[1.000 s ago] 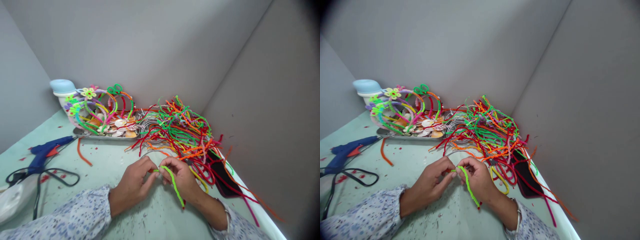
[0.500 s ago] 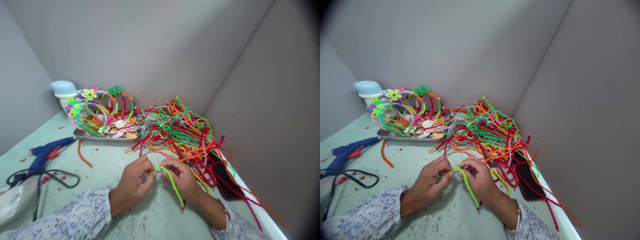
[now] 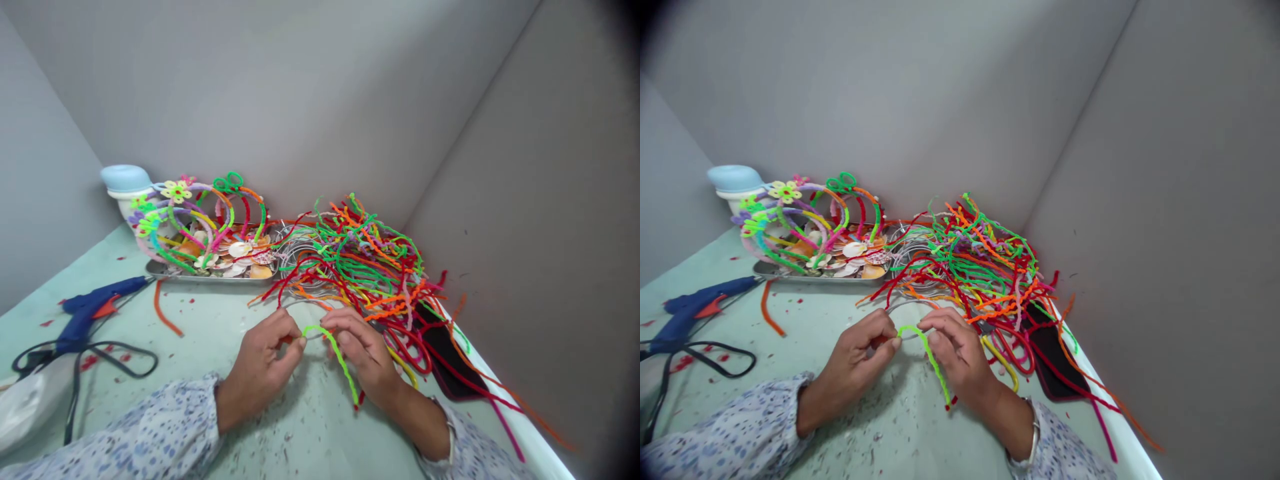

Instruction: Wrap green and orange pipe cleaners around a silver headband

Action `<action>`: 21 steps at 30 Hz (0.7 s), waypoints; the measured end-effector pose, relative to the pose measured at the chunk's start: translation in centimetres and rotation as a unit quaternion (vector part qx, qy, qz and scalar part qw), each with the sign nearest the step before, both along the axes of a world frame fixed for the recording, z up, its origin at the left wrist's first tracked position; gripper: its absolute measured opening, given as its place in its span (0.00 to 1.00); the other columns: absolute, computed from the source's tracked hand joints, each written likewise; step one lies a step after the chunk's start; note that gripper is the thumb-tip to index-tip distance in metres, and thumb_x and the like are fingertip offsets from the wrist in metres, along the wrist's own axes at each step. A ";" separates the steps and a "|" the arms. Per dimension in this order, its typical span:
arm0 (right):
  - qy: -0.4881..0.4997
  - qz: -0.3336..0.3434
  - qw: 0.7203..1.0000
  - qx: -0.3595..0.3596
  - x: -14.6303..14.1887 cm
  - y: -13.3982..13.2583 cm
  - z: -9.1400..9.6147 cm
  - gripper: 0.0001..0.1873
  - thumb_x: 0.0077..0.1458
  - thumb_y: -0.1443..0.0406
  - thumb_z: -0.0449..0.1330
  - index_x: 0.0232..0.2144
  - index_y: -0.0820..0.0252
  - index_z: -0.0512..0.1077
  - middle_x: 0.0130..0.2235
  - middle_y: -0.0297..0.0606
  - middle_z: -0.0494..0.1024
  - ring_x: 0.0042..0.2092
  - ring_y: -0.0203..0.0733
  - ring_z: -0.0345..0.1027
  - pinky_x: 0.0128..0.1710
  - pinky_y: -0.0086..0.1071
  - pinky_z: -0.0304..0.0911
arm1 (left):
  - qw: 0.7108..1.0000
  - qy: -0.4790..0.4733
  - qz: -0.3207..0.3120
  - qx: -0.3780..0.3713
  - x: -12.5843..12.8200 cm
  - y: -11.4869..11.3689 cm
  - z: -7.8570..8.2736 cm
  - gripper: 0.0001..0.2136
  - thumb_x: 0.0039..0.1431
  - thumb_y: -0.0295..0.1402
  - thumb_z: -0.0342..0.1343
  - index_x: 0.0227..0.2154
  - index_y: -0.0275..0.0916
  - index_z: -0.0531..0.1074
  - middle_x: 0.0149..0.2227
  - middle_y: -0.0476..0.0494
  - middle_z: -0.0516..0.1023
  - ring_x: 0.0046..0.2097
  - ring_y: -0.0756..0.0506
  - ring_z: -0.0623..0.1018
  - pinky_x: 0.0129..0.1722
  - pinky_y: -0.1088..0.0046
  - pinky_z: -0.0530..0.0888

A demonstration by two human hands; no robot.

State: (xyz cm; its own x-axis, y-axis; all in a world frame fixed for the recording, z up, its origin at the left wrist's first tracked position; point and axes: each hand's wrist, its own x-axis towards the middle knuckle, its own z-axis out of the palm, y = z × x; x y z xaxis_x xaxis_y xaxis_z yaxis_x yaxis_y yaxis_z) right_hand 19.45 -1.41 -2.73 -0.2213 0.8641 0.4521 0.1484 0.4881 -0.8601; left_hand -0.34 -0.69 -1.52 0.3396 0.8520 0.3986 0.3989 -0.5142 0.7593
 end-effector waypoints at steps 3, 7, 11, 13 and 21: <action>-0.001 0.000 1.000 -0.008 0.0 -0.2 -0.3 0.10 0.60 0.60 0.57 0.42 0.54 0.73 0.46 0.41 0.70 0.42 0.43 0.69 0.40 0.35 0.66 | 1.000 0.010 0.007 -0.003 0.0 0.0 0.0 0.07 0.60 0.27 0.50 0.26 0.38 0.64 0.27 0.51 0.65 0.30 0.50 0.67 0.30 0.74 0.62; 0.000 -0.032 0.999 -0.005 0.0 -0.4 -0.1 0.10 0.58 0.58 0.58 0.38 0.56 0.74 0.49 0.43 0.68 0.46 0.46 0.68 0.40 0.35 0.66 | 0.999 0.005 0.040 0.001 -0.2 0.0 0.1 0.08 0.61 0.29 0.50 0.26 0.39 0.64 0.26 0.51 0.64 0.29 0.50 0.65 0.29 0.73 0.61; 0.022 -0.062 0.998 -0.018 0.3 -0.2 -0.2 0.17 0.62 0.55 0.52 0.31 0.58 0.75 0.43 0.44 0.72 0.44 0.47 0.69 0.35 0.34 0.67 | 0.998 -0.019 0.059 0.014 -0.3 0.2 0.2 0.08 0.61 0.30 0.50 0.26 0.39 0.64 0.26 0.51 0.63 0.29 0.50 0.64 0.29 0.74 0.61; 0.038 -0.075 0.996 -0.031 0.4 0.0 -0.6 0.20 0.63 0.54 0.50 0.29 0.59 0.74 0.42 0.44 0.72 0.39 0.44 0.70 0.30 0.32 0.66 | 0.998 -0.028 0.060 0.011 -0.3 0.2 0.2 0.08 0.62 0.30 0.50 0.26 0.39 0.64 0.26 0.51 0.63 0.29 0.50 0.64 0.29 0.73 0.61; -0.057 -0.053 0.997 -0.002 -0.3 0.0 0.0 0.08 0.56 0.60 0.59 0.33 0.58 0.75 0.32 0.38 0.72 0.35 0.42 0.68 0.34 0.33 0.64 | 1.000 -0.005 0.027 -0.005 -0.1 -0.4 0.2 0.07 0.62 0.30 0.49 0.28 0.39 0.65 0.28 0.50 0.65 0.30 0.49 0.66 0.31 0.72 0.63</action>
State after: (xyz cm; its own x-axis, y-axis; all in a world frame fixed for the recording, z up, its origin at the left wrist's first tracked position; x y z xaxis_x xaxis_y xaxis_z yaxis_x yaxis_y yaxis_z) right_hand 19.14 -1.39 -2.77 -0.1772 0.8876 0.4251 0.2955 0.4600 -0.8373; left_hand -0.45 -1.06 -1.32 0.2887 0.8730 0.3932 0.4193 -0.4845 0.7677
